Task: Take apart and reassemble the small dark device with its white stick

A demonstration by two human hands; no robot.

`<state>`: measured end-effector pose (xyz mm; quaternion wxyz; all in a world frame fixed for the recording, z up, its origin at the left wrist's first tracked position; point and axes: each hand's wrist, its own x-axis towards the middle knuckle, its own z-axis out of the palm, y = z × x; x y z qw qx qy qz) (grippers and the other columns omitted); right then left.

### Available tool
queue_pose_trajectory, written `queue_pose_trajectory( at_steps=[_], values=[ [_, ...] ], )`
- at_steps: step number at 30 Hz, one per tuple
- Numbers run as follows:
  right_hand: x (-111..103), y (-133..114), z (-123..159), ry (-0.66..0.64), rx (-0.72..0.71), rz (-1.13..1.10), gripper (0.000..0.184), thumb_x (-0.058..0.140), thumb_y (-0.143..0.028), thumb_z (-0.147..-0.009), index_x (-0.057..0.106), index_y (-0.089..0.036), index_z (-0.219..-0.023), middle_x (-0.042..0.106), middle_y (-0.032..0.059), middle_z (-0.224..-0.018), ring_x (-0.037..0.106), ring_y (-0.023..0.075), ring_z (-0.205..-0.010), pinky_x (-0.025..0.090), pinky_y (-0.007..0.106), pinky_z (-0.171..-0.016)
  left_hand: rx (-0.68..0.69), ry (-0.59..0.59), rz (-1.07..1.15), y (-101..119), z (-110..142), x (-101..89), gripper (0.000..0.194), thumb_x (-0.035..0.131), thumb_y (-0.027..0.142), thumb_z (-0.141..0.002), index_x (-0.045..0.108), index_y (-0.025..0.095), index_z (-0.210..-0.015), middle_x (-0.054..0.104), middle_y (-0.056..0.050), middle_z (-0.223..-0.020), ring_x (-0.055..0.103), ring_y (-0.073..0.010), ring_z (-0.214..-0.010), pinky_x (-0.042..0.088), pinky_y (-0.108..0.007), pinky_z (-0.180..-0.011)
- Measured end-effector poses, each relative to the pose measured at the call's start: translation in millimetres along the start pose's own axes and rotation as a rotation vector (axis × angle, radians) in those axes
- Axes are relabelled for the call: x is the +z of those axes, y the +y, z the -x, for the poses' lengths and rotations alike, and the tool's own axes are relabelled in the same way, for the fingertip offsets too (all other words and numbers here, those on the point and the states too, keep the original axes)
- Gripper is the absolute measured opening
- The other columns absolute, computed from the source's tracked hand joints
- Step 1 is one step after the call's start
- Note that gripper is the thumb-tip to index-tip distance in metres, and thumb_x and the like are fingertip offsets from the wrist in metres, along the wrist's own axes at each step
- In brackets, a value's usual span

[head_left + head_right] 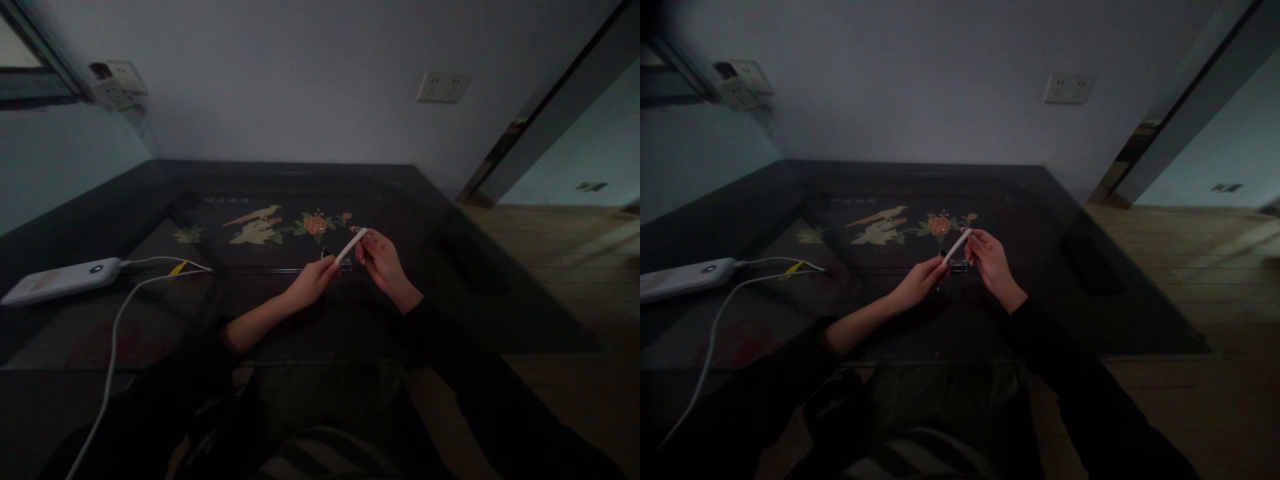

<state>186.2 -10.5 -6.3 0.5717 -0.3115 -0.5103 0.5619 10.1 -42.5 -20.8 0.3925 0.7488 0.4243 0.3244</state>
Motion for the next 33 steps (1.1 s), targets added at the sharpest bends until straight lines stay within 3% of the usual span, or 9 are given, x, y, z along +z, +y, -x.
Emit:
queue_pose_trajectory(
  at_steps=[15,33],
  values=[
    [-0.5,2.3,-0.4,-0.023,-0.017,-0.024,0.039,0.074,-0.051,-0.070,0.059,-0.021,-0.088,0.051,-0.0069,-0.052,0.039,0.0078,-0.046,0.028,0.024,-0.044,-0.046,0.097,0.029,-6.5,-6.3,-5.5,0.031,0.037,0.041,-0.093,0.046,0.018,-0.075,0.041,0.005,-0.060,0.038,-0.0093,-0.054,0.031,-0.021,-0.052],
    [-0.5,1.5,-0.5,-0.004,0.011,-0.028,0.035,0.073,-0.047,-0.072,0.067,-0.020,-0.094,0.051,-0.0057,-0.055,0.039,0.0072,-0.047,0.028,0.023,-0.043,0.016,0.007,0.016,-2.3,-2.0,-2.1,0.032,0.035,0.041,-0.093,0.048,0.017,-0.077,0.043,0.004,-0.062,0.039,-0.0094,-0.055,0.031,-0.021,-0.053]
  ],
)
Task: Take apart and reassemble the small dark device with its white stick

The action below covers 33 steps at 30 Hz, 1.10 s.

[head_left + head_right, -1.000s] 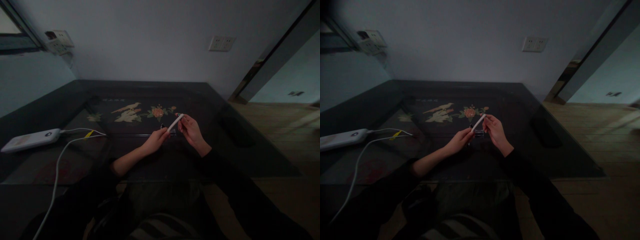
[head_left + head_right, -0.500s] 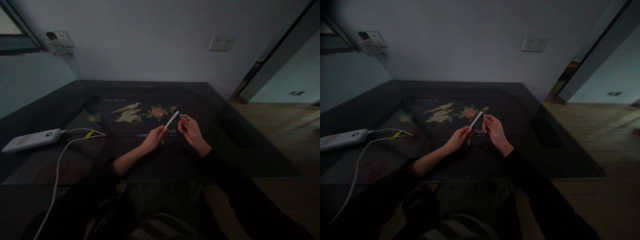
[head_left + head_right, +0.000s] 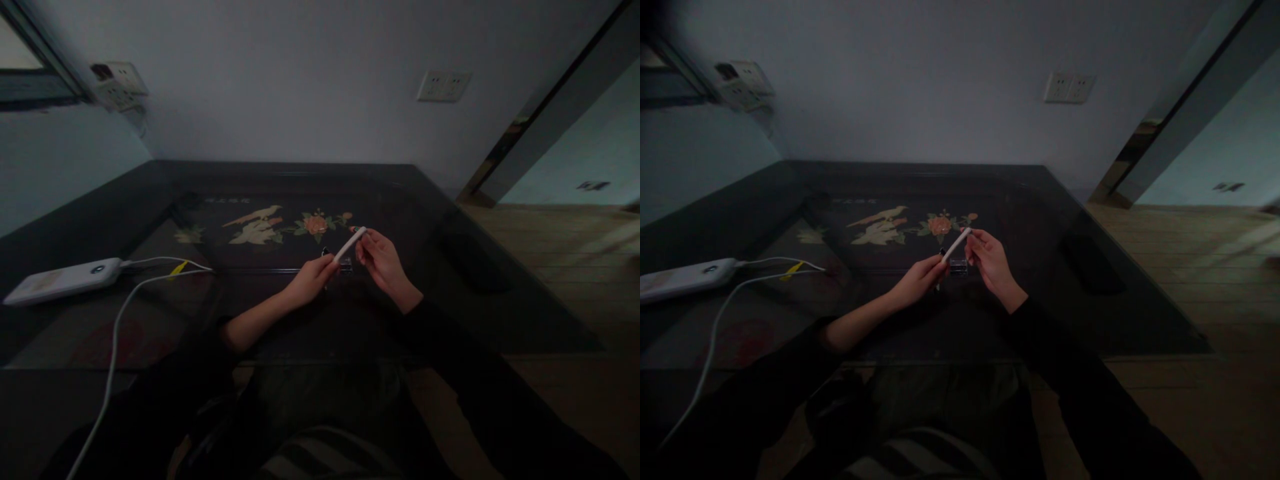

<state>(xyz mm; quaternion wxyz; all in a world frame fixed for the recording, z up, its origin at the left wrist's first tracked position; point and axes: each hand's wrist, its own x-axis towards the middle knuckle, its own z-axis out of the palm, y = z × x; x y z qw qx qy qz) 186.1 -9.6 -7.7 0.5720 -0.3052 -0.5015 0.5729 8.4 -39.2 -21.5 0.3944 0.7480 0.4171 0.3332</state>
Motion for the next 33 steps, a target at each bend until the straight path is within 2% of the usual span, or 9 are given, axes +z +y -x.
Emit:
queue_pose_trajectory(
  at_steps=[5,10,17,25,33],
  values=[
    [0.5,0.7,0.5,-0.010,0.002,-0.036,0.033,0.076,-0.044,-0.070,0.063,-0.020,-0.088,0.052,-0.0064,-0.051,0.040,0.0074,-0.045,0.028,0.022,-0.043,-0.039,0.078,-0.046,-3.8,-3.3,-3.2,0.032,0.035,0.040,-0.094,0.047,0.018,-0.075,0.043,0.004,-0.061,0.039,-0.0098,-0.056,0.031,-0.021,-0.054],
    [0.8,1.2,0.2,-0.012,-0.002,-0.053,0.035,0.077,-0.045,-0.069,0.061,-0.020,-0.088,0.054,-0.0065,-0.050,0.040,0.0074,-0.044,0.027,0.022,-0.043,-0.069,0.107,-0.067,-2.5,-3.5,-4.8,0.031,0.035,0.039,-0.094,0.047,0.018,-0.075,0.042,0.004,-0.060,0.039,-0.0100,-0.056,0.030,-0.022,-0.054],
    [-0.6,1.0,-0.1,-0.001,-0.013,-0.025,0.034,0.076,-0.045,-0.070,0.063,-0.020,-0.088,0.053,-0.0066,-0.051,0.040,0.0068,-0.044,0.027,0.022,-0.043,-0.026,0.065,-0.035,-4.5,-1.6,0.9,0.031,0.035,0.039,-0.094,0.046,0.017,-0.075,0.042,0.004,-0.061,0.039,-0.0094,-0.056,0.031,-0.021,-0.054],
    [0.2,-0.6,-0.2,-0.018,-0.021,0.007,0.035,0.072,-0.047,-0.075,0.068,-0.020,-0.096,0.051,-0.0059,-0.053,0.038,0.0064,-0.045,0.028,0.022,-0.043,0.007,0.001,-0.024,4.5,1.8,0.2,0.029,0.036,0.038,-0.093,0.047,0.017,-0.076,0.044,0.004,-0.061,0.040,-0.0091,-0.055,0.031,-0.021,-0.053],
    [-0.8,1.3,-0.4,-0.034,-0.049,-0.012,0.035,0.074,-0.048,-0.072,0.062,-0.019,-0.088,0.052,-0.0065,-0.051,0.040,0.0070,-0.045,0.028,0.022,-0.044,-0.015,0.080,0.007,-4.8,-3.7,-1.6,0.031,0.035,0.040,-0.093,0.047,0.017,-0.075,0.042,0.004,-0.061,0.039,-0.0094,-0.055,0.031,-0.021,-0.052]
  ],
)
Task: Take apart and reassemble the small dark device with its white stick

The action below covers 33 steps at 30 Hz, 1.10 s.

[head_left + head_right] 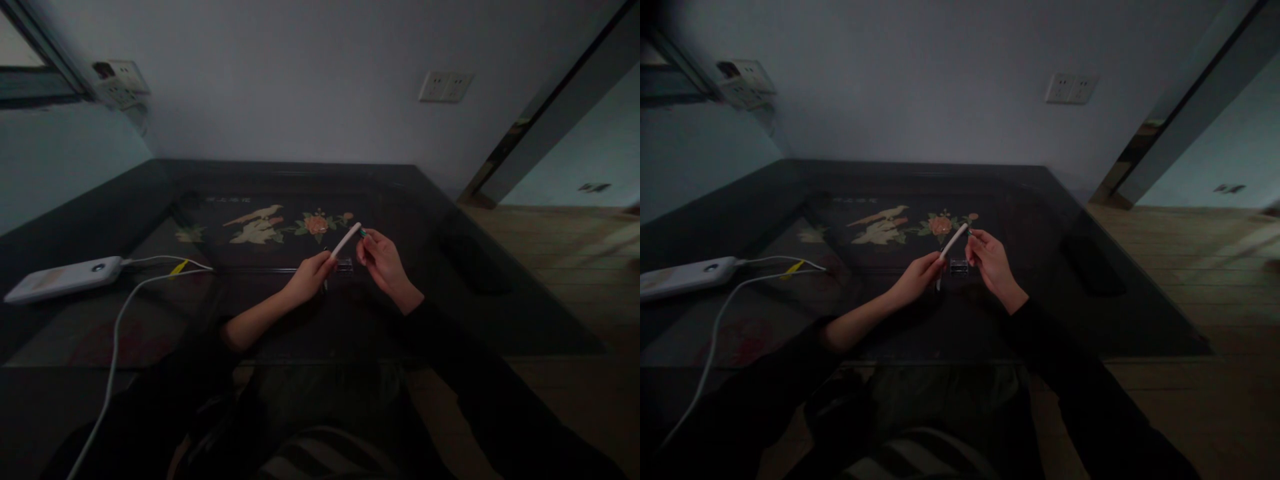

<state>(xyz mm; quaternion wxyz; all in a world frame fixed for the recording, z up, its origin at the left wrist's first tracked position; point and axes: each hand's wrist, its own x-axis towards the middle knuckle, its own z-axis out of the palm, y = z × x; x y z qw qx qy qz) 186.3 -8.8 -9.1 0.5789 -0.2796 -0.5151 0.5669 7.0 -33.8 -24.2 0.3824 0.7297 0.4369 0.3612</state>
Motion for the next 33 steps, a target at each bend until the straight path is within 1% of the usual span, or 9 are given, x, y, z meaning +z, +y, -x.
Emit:
queue_pose_trajectory(
  at_steps=[3,8,13,18,22,28,33],
  values=[
    [-0.5,0.8,-0.2,-0.010,0.004,-0.001,0.036,0.074,-0.048,-0.072,0.060,-0.019,-0.089,0.052,-0.0068,-0.052,0.040,0.0071,-0.045,0.029,0.023,-0.044,-0.017,0.018,0.007,-1.7,-1.1,-0.6,0.031,0.035,0.040,-0.093,0.047,0.017,-0.075,0.041,0.004,-0.060,0.039,-0.0095,-0.056,0.031,-0.021,-0.052],
    [-0.2,0.7,-0.2,-0.006,0.016,-0.008,0.035,0.074,-0.047,-0.072,0.060,-0.020,-0.089,0.053,-0.0066,-0.051,0.041,0.0073,-0.044,0.028,0.022,-0.044,-0.037,0.009,0.002,-0.6,-0.4,-0.4,0.032,0.035,0.041,-0.094,0.047,0.017,-0.075,0.041,0.004,-0.060,0.039,-0.0094,-0.055,0.032,-0.020,-0.052],
    [0.1,-0.3,0.3,0.022,0.023,-0.021,0.032,0.075,-0.044,-0.072,0.063,-0.019,-0.088,0.053,-0.0063,-0.051,0.040,0.0067,-0.044,0.027,0.022,-0.043,-0.027,-0.027,-0.010,3.6,3.0,2.5,0.032,0.035,0.041,-0.093,0.046,0.017,-0.075,0.042,0.004,-0.061,0.039,-0.0094,-0.055,0.032,-0.021,-0.052],
    [0.6,-1.4,-0.1,0.015,0.028,0.007,0.033,0.072,-0.046,-0.075,0.067,-0.019,-0.094,0.052,-0.0059,-0.054,0.039,0.0062,-0.045,0.027,0.022,-0.043,0.012,-0.076,-0.010,7.4,5.9,3.6,0.031,0.035,0.040,-0.093,0.047,0.017,-0.076,0.043,0.004,-0.062,0.040,-0.0094,-0.056,0.032,-0.021,-0.054],
    [1.0,-1.6,0.4,0.012,0.023,0.008,0.033,0.072,-0.046,-0.075,0.066,-0.019,-0.093,0.051,-0.0060,-0.054,0.039,0.0064,-0.045,0.028,0.022,-0.043,0.008,-0.050,-0.020,5.1,4.0,2.1,0.031,0.035,0.040,-0.094,0.048,0.017,-0.077,0.045,0.004,-0.063,0.042,-0.0098,-0.057,0.033,-0.021,-0.055],
    [0.1,-0.4,0.2,-0.001,0.009,0.017,0.036,0.073,-0.049,-0.072,0.061,-0.020,-0.089,0.051,-0.0066,-0.052,0.040,0.0077,-0.045,0.028,0.023,-0.044,-0.027,0.011,-0.019,-0.4,0.1,0.3,0.031,0.035,0.040,-0.094,0.046,0.018,-0.075,0.042,0.004,-0.061,0.040,-0.0097,-0.056,0.031,-0.021,-0.053],
    [-0.1,0.1,0.4,-0.015,0.003,0.038,0.036,0.070,-0.052,-0.074,0.059,-0.021,-0.089,0.051,-0.0064,-0.052,0.039,0.0077,-0.045,0.027,0.024,-0.043,-0.052,0.017,-0.009,-1.1,-0.3,-0.2,0.031,0.035,0.040,-0.093,0.045,0.018,-0.074,0.041,0.004,-0.060,0.038,-0.0095,-0.055,0.031,-0.021,-0.052]
  ],
)
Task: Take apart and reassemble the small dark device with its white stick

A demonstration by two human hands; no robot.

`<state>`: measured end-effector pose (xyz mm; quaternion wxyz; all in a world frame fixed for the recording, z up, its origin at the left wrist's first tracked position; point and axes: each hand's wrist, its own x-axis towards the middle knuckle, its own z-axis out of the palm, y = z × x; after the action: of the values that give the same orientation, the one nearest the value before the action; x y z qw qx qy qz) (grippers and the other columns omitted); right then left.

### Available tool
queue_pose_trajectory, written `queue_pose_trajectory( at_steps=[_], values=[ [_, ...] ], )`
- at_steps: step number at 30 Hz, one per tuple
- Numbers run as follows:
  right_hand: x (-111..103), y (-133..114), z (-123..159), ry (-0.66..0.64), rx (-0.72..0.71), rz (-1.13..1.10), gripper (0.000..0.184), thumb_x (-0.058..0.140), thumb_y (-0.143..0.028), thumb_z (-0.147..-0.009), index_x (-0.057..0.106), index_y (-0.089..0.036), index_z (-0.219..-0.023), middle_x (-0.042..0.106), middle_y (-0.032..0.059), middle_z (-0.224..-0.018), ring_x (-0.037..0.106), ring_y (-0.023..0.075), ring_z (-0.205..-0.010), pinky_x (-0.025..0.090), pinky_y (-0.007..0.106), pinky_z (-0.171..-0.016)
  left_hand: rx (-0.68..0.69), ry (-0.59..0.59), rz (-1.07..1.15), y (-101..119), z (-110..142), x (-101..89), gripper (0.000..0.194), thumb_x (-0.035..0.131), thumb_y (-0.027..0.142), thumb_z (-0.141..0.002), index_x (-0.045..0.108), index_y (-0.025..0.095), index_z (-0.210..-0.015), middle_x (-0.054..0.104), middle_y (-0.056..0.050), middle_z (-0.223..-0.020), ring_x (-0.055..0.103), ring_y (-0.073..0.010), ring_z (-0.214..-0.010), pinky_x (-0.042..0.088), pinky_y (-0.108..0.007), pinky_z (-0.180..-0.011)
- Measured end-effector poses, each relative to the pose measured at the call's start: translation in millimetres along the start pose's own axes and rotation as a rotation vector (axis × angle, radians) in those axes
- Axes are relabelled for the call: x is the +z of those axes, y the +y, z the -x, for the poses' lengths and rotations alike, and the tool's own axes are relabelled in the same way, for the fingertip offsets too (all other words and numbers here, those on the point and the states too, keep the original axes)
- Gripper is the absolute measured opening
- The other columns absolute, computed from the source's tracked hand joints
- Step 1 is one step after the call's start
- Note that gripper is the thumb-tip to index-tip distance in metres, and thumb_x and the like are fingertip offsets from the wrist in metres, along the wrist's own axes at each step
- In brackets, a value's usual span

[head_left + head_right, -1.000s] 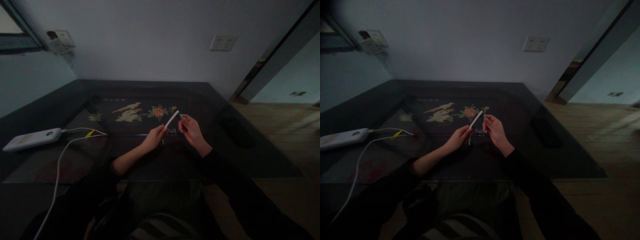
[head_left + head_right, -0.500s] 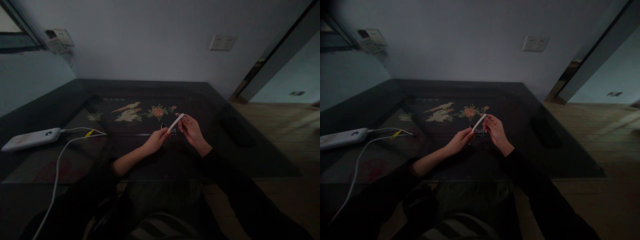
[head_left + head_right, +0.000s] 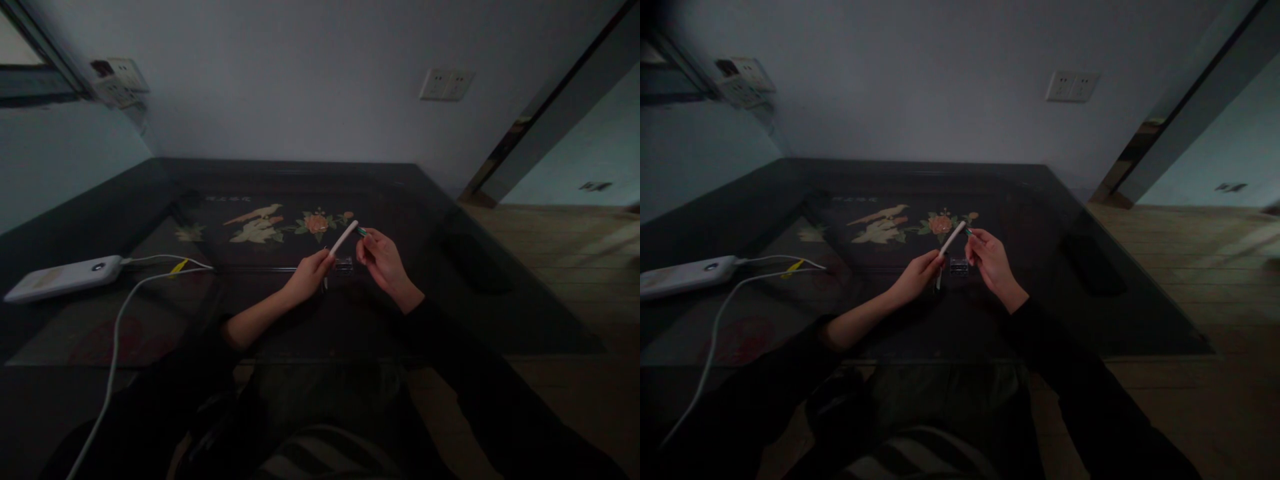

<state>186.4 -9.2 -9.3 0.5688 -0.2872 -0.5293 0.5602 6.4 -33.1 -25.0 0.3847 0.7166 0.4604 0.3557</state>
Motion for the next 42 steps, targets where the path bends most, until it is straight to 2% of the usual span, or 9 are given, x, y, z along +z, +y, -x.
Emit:
queue_pose_trajectory(
  at_steps=[7,13,19,23,27,36,42],
  values=[
    [0,0,0,0.039,0.017,0.009,0.039,0.073,-0.052,-0.071,0.061,-0.020,-0.089,0.051,-0.0066,-0.052,0.039,0.0079,-0.046,0.028,0.024,-0.044,0.021,-0.053,0.009,4,3,2.5,0.033,0.034,0.042,-0.094,0.047,0.017,-0.076,0.042,0.004,-0.060,0.040,-0.0094,-0.055,0.032,-0.020,-0.052],
    [-1,-1,-1,0.021,0.045,-0.014,0.037,0.072,-0.048,-0.073,0.067,-0.020,-0.096,0.051,-0.0056,-0.054,0.038,0.0071,-0.046,0.028,0.023,-0.044,0.058,-0.102,-0.016,10,7,2.6,0.031,0.035,0.040,-0.094,0.047,0.017,-0.076,0.043,0.004,-0.062,0.040,-0.0092,-0.056,0.031,-0.021,-0.053],
    [1,-1,0,0.025,0.028,-0.001,0.035,0.071,-0.050,-0.074,0.065,-0.020,-0.090,0.050,-0.0060,-0.054,0.038,0.0068,-0.046,0.027,0.024,-0.043,0.063,-0.070,-0.024,5,3,0.3,0.030,0.035,0.039,-0.093,0.047,0.017,-0.076,0.043,0.003,-0.063,0.040,-0.0098,-0.058,0.032,-0.021,-0.055],
    [2,-1,1,0.032,0.033,-0.005,0.038,0.074,-0.052,-0.070,0.062,-0.021,-0.088,0.051,-0.0069,-0.051,0.038,0.0077,-0.045,0.027,0.024,-0.044,0.030,-0.031,-0.024,1,0,-1.0,0.031,0.034,0.040,-0.094,0.047,0.018,-0.076,0.043,0.004,-0.062,0.040,-0.0101,-0.057,0.032,-0.021,-0.054],
    [1,0,1,0.008,0.028,-0.021,0.037,0.073,-0.050,-0.071,0.059,-0.021,-0.089,0.051,-0.0069,-0.052,0.039,0.0078,-0.045,0.027,0.024,-0.044,0.001,-0.002,-0.027,1,-1,-2.4,0.031,0.035,0.039,-0.094,0.046,0.018,-0.074,0.041,0.004,-0.059,0.039,-0.0099,-0.055,0.031,-0.021,-0.053],
    [1,0,1,0.030,0.041,-0.014,0.039,0.075,-0.050,-0.069,0.059,-0.021,-0.090,0.052,-0.0070,-0.051,0.040,0.0080,-0.045,0.027,0.024,-0.044,0.021,-0.037,0.001,0,0,0.3,0.032,0.035,0.040,-0.094,0.046,0.017,-0.075,0.043,0.004,-0.062,0.040,-0.0095,-0.056,0.032,-0.020,-0.052],
    [2,-2,0,0.042,0.053,-0.002,0.037,0.073,-0.050,-0.071,0.065,-0.020,-0.092,0.050,-0.0060,-0.054,0.038,0.0073,-0.046,0.027,0.024,-0.043,0.043,-0.088,-0.012,6,5,2.9,0.032,0.035,0.042,-0.093,0.047,0.018,-0.077,0.044,0.004,-0.062,0.041,-0.0100,-0.056,0.032,-0.021,-0.053]
  ],
)
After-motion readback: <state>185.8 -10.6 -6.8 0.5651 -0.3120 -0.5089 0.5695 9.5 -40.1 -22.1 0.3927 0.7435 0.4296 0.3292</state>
